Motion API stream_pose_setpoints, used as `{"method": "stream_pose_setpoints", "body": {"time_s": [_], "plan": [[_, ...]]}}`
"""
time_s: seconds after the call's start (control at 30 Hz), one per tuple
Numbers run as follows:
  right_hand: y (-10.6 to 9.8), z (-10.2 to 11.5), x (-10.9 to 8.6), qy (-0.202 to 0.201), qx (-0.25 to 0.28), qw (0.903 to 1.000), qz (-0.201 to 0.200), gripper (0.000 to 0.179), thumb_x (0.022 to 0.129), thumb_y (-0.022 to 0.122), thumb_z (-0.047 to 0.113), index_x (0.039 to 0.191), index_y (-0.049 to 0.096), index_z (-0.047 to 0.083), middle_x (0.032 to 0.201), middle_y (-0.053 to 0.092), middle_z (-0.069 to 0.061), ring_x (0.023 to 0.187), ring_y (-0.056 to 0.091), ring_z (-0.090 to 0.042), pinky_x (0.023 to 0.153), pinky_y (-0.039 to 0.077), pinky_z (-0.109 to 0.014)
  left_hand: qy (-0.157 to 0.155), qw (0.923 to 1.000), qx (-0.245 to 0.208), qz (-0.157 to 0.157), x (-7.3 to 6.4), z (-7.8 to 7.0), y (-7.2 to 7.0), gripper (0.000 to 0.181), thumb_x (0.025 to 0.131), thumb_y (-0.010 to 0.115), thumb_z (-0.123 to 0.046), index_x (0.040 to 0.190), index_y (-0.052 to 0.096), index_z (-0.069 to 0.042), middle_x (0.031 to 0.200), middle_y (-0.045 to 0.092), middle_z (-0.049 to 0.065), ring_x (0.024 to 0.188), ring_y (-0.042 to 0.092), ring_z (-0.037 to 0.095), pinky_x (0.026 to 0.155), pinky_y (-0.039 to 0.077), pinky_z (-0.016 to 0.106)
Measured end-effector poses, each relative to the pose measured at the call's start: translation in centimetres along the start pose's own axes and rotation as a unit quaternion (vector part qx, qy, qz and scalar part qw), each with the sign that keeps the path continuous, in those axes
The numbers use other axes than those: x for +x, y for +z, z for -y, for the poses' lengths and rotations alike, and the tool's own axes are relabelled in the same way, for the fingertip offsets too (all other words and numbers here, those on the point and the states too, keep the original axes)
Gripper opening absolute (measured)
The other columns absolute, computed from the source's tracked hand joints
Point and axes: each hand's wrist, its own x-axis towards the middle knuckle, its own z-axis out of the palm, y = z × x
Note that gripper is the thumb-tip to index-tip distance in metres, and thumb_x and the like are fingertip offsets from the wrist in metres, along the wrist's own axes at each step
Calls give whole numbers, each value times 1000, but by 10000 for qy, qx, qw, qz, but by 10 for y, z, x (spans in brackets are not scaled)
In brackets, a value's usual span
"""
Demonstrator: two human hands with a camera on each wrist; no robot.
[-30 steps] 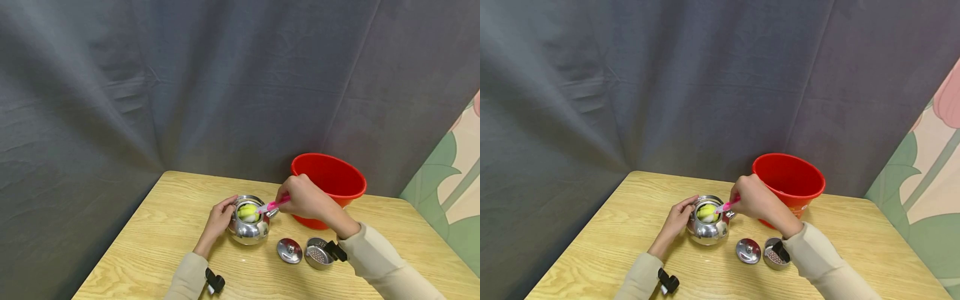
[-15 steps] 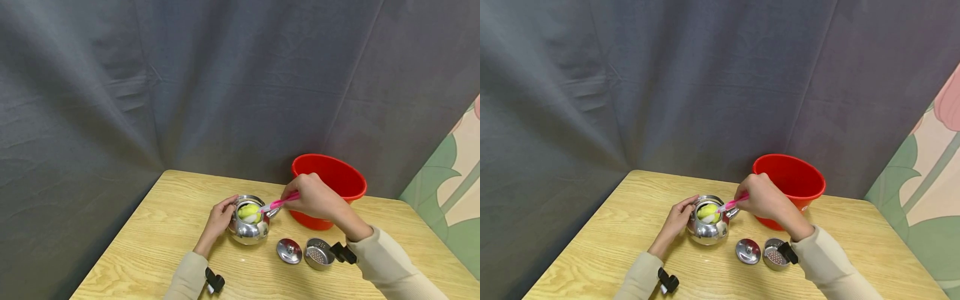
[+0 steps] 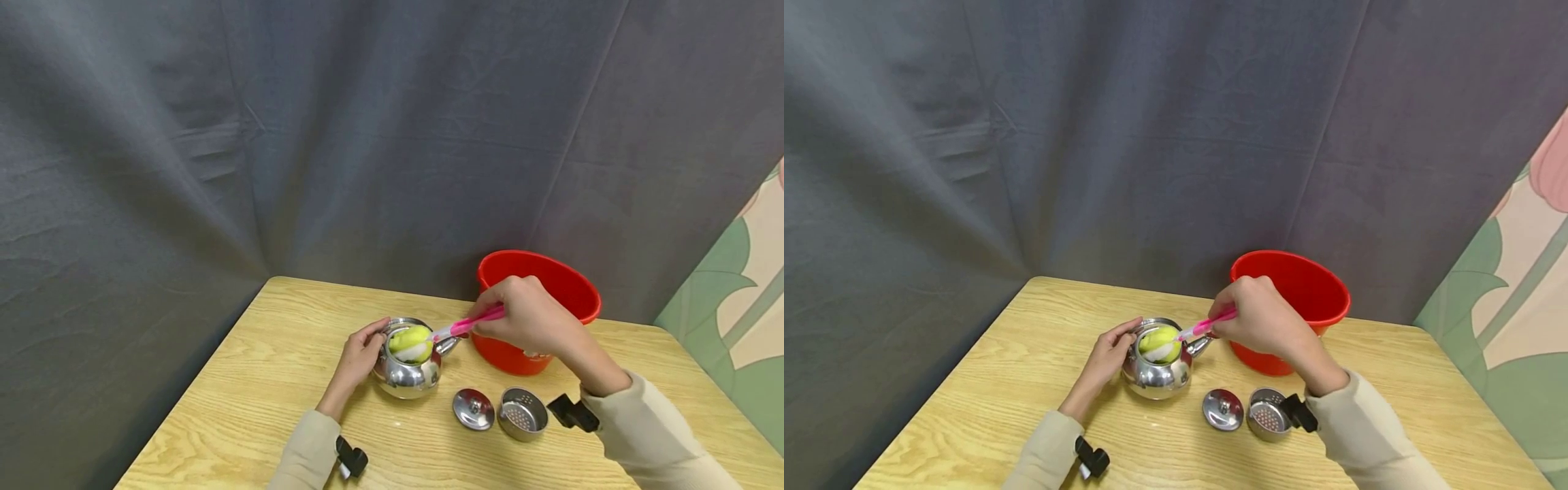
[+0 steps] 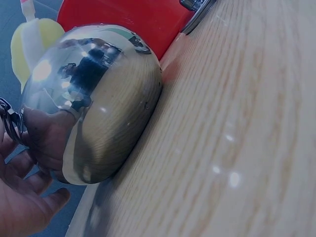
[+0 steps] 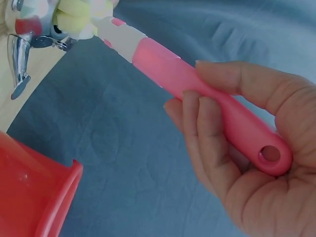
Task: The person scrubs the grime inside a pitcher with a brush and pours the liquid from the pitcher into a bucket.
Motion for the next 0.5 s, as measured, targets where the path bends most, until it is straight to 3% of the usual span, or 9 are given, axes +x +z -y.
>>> {"method": "stream_pose_setpoints", "body": {"time_s": [0.33, 0.5], "plan": [[-13, -4, -20, 263, 83, 9993, -271, 7, 79, 77, 10, 81, 77, 16, 64, 64, 12, 48, 54, -10, 45, 48, -26, 58, 9999, 34, -110, 1, 1, 0, 37, 97, 45, -2, 132, 56, 4, 134, 55, 20, 126, 48, 34, 106, 38, 45], [-17, -5, -32, 363, 138, 9984, -408, 6, 79, 77, 12, 82, 76, 16, 60, 61, 12, 49, 57, -8, 46, 48, -25, 67, 9999, -19, -158, 11, 27, 3, 38, 97, 46, -5, 133, 56, 2, 134, 56, 16, 127, 48, 32, 106, 36, 46]]}}
